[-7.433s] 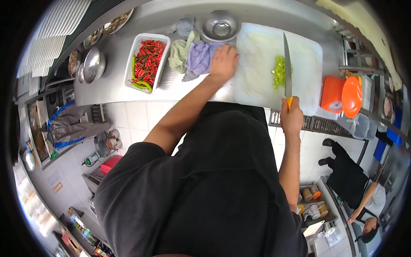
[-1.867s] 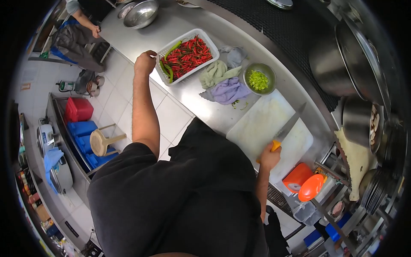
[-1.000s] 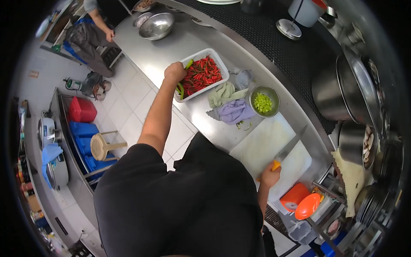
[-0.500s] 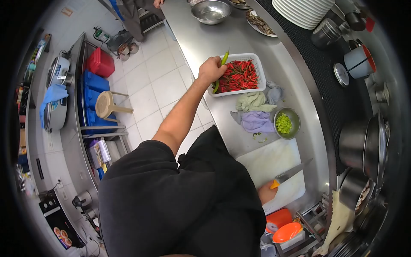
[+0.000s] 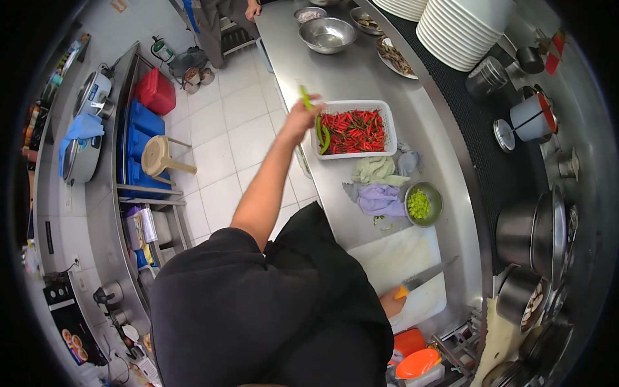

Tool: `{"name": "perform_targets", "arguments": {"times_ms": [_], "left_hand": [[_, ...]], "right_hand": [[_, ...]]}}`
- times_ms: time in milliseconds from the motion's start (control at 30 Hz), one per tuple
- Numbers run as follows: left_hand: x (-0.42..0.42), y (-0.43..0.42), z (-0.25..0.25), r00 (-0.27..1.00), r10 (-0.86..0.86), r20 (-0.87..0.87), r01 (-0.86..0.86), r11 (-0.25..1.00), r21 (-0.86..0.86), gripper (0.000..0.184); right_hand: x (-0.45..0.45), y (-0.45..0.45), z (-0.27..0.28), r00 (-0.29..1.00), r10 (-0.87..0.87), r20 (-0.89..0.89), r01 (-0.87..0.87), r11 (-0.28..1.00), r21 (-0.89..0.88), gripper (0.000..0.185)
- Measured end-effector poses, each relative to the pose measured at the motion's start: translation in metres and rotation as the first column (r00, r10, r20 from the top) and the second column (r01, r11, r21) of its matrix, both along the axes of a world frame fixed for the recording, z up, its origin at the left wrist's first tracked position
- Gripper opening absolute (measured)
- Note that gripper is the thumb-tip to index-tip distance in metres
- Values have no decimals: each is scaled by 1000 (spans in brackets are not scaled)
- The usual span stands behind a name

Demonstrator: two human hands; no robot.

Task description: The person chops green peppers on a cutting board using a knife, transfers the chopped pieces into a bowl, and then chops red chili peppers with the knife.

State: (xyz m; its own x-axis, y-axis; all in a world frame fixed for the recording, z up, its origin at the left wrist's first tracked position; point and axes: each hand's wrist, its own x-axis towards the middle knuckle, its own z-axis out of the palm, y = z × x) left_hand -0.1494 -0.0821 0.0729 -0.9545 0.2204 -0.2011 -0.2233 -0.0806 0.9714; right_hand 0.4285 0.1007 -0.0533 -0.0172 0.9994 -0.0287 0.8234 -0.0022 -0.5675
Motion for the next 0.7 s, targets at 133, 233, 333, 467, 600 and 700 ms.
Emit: {"name": "perform_targets", "arguments": {"times_ms": [133,233,333,467,600,700], "left_hand": [[-71,-130,-15,889,421,-183,-444,889,-111,54],[-148,-251,-29,719,694,20,-681,699,218,38],[-194,-327,-24,772,606,191,-628,774,84,25],[-188,-328,-4,775,606,181,-622,781,48,26],[-193,-324,-22,765,593,249,-633,763,127,27],[-189,-323,-35,742,611,276,-650,756,72,26]], "right_hand": [[-20,-14,40,999,-5,-43,3,998,-57,47],[9,3,-6,998,56,-36,-56,998,7,45],[-5,-4,18,997,-8,-74,2,996,-85,45],[-5,-4,17,999,-45,-20,43,994,-99,46],[-2,0,15,999,1,-45,-5,996,-85,47],[8,6,-1,998,58,-4,-58,998,-7,46]]}}
